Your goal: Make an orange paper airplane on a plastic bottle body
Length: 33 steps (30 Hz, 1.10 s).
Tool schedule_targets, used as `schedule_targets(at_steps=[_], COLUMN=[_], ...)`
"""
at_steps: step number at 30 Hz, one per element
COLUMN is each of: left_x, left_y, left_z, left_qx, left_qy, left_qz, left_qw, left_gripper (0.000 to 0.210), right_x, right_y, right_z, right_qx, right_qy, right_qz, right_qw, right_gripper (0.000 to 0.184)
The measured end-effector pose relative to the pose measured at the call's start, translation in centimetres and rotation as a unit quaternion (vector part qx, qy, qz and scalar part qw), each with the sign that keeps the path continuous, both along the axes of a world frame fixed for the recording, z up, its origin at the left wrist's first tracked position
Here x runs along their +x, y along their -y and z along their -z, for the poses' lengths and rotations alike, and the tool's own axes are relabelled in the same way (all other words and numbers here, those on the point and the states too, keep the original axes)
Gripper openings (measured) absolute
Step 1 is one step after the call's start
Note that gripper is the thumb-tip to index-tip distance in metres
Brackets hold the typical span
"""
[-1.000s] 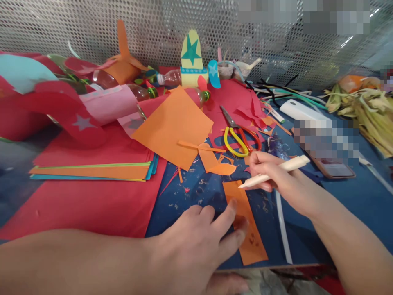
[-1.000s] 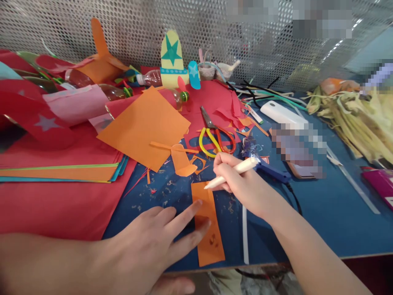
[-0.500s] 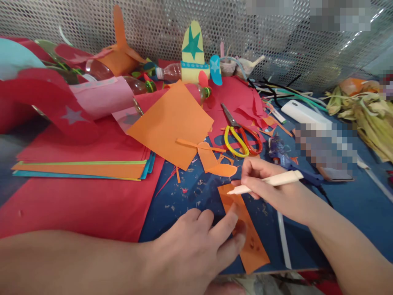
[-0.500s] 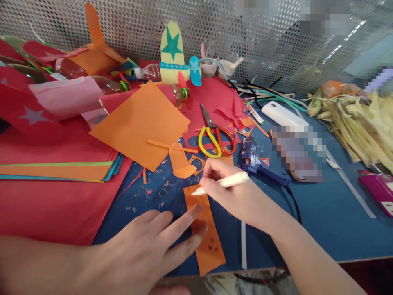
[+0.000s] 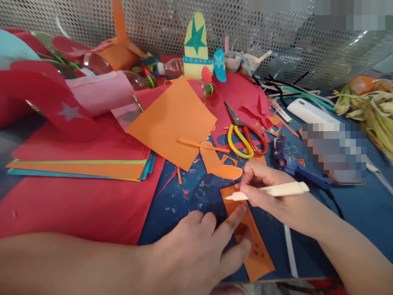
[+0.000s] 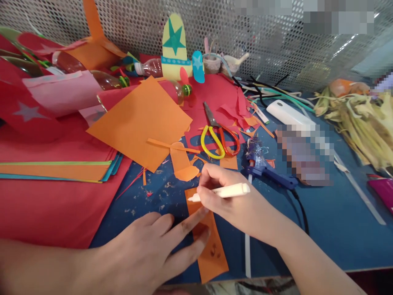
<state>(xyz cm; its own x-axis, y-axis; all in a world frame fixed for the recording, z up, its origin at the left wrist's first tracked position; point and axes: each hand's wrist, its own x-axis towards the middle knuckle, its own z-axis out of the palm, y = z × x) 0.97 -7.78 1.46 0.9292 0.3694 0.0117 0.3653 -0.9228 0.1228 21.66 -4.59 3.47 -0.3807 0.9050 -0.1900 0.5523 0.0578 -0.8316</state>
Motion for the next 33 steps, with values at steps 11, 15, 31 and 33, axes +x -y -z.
schedule_targets(at_steps=[11,15,31,33], left_x=[0.19,0.17,0.19,0.18], left_y=[-0.05,-0.11,-0.02,0.04], left_z=[-0.19,-0.18,0.00,-0.05], left_qx=[-0.015,-0.022,-0.017,-0.015], left_qy=[-0.016,-0.007,-0.019,-0.022], left_qz=[-0.008,-0.002,-0.001,-0.003], left_qw=[1.000,1.000,1.000,1.000], left_gripper=[0.055,0.055,0.056,0.055], right_x=[-0.10,-0.24,-0.26,-0.27], right_y=[0.18,0.15,-0.03,-0.08], right_z=[-0.25,-0.45,-0.05,-0.08], right_qx=[0.006,0.008,0.033,0.034], right_qy=[0.021,0.037,0.049,0.052], right_qz=[-0.006,-0.008,0.010,0.012], right_qw=[1.000,0.999,0.998,0.998], right_gripper=[0.016,0.016,0.014,0.013])
